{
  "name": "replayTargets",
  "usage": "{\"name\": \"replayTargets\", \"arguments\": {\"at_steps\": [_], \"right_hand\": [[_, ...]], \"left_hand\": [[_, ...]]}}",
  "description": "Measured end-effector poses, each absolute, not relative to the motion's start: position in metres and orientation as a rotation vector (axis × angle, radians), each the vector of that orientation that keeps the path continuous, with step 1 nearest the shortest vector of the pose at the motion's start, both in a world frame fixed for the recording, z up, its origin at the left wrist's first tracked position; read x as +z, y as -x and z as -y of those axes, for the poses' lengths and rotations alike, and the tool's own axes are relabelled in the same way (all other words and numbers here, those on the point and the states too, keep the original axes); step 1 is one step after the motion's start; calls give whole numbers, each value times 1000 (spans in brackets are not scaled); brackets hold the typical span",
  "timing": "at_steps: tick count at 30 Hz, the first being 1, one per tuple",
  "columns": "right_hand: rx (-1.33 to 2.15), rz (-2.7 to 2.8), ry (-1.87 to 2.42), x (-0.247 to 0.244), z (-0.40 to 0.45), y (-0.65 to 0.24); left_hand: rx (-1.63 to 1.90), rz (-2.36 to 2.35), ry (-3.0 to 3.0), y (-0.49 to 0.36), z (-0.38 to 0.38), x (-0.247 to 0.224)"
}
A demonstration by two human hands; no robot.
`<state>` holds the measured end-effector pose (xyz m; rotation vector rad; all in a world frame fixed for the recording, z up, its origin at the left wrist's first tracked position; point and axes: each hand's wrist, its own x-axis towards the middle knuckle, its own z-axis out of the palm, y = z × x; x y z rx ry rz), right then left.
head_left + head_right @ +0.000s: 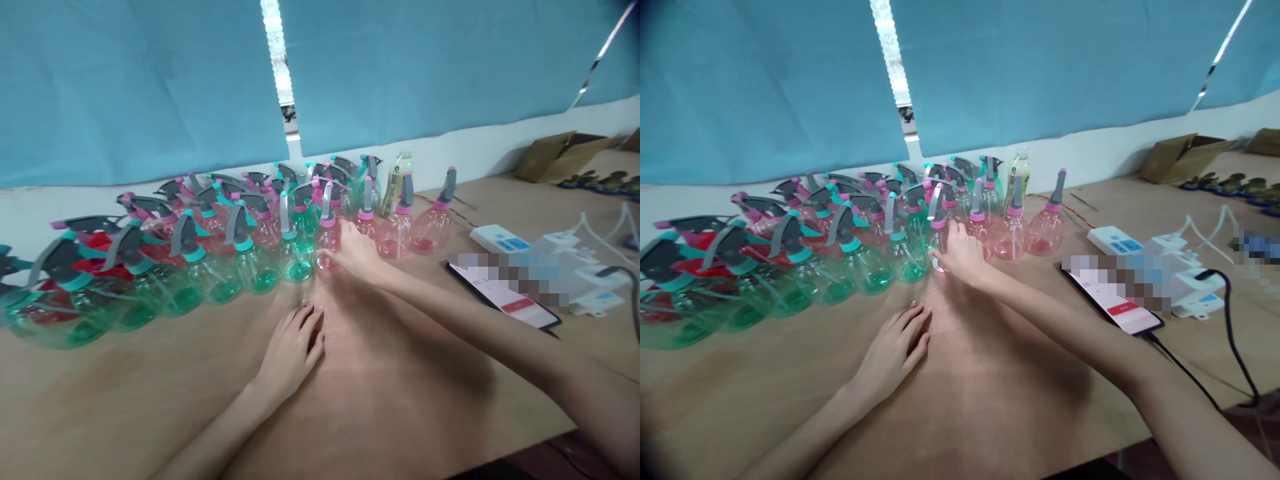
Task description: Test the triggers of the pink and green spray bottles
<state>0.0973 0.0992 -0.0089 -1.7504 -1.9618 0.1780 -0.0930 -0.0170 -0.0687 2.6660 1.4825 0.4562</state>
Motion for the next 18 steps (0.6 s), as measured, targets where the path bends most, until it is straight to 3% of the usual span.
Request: {"name": "replayTargets", "arguments": {"at_steps": [9, 14, 18], "right_hand": [[225, 2234, 1334, -15, -1, -104], [407, 2406, 949, -15, 14, -63], [618, 2439, 626, -12, 3, -5]], "left_hand": [[444, -1452, -2669, 94, 17, -72], [499, -1407, -2614, 118, 31, -64], [610, -1676, -2352, 163, 63, -53]]}}
